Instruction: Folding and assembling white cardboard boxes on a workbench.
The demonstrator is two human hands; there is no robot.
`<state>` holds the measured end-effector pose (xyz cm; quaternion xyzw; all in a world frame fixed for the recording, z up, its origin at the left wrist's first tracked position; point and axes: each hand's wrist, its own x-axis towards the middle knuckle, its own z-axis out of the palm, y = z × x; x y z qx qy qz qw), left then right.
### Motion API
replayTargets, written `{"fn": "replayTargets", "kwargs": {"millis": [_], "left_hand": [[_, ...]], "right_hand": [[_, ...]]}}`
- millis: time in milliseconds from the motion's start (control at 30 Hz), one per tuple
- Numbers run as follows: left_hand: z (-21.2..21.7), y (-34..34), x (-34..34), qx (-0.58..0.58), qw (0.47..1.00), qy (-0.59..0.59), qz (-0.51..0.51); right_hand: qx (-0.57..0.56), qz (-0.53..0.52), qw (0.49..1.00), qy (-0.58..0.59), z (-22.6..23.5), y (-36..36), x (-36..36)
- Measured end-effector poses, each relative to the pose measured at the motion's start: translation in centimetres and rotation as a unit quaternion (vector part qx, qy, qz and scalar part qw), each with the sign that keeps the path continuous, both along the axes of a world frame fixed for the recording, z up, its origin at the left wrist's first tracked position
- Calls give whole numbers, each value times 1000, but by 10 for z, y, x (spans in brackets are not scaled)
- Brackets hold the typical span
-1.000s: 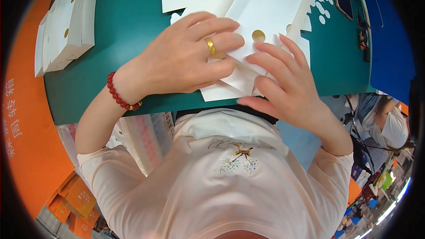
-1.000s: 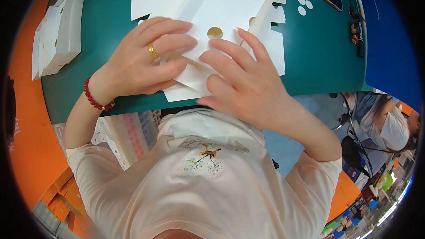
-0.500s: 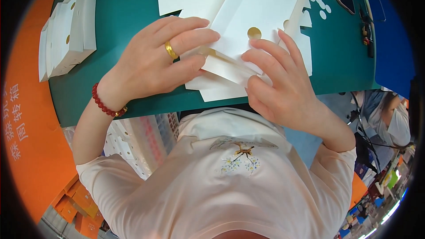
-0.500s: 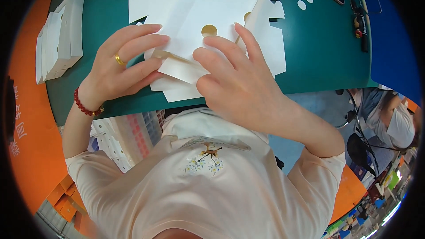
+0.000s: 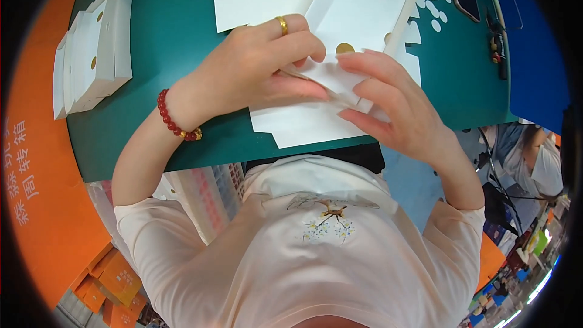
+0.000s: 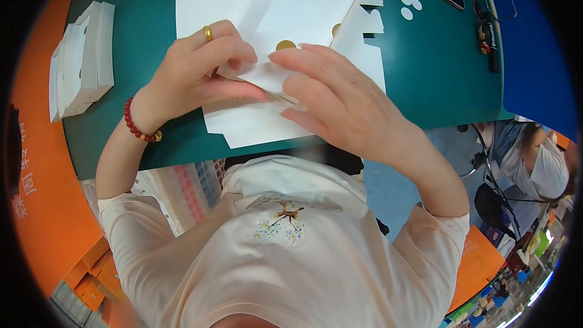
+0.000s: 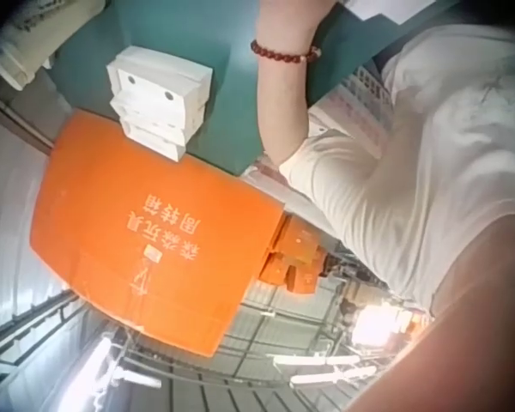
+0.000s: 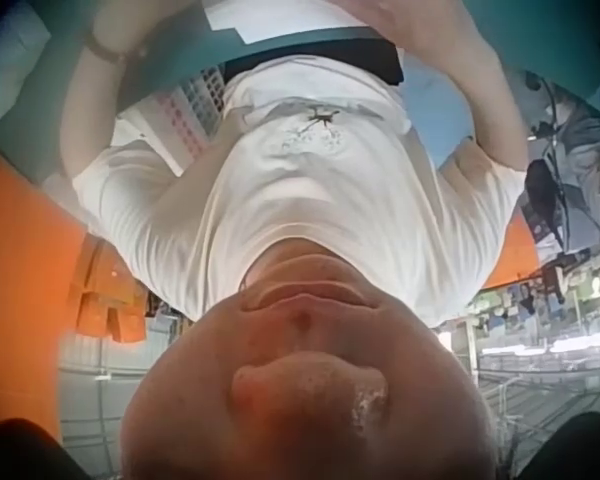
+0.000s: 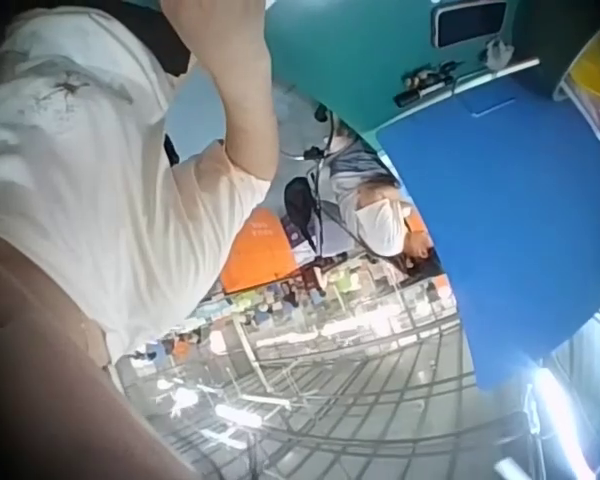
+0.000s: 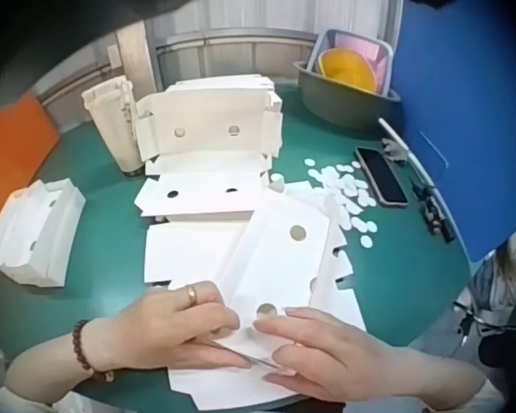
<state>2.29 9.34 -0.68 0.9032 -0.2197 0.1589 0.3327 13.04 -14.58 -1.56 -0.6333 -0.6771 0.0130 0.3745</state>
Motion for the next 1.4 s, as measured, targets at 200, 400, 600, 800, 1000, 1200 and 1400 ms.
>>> {"fn": "replayTargets", "kwargs": {"millis": [200, 400, 600, 800, 1000, 1200, 1400], "left_hand": [[-6, -10, -6, -34, 999, -19, 24], [-6, -25, -45, 19, 999, 2, 48], [35, -10, -26, -70, 986, 153, 2], [21, -14, 69, 160, 967, -187, 69], [0, -25, 84, 230, 961, -59, 138], [4, -37, 89, 254, 953, -72, 148], [11, -54, 47, 259, 944, -26, 200]], "right_hand": [[23, 9, 999, -22, 0, 7, -2], [-120, 53, 987, 89, 17, 0, -23], [11, 135, 991, -9, -2, 5, -15], [6, 132, 991, -7, 4, 10, -13], [96, 52, 994, -5, 16, 3, 23], [-24, -274, 961, -13, 13, 49, 106], [-206, -263, 942, -13, 20, 38, 72]]}}
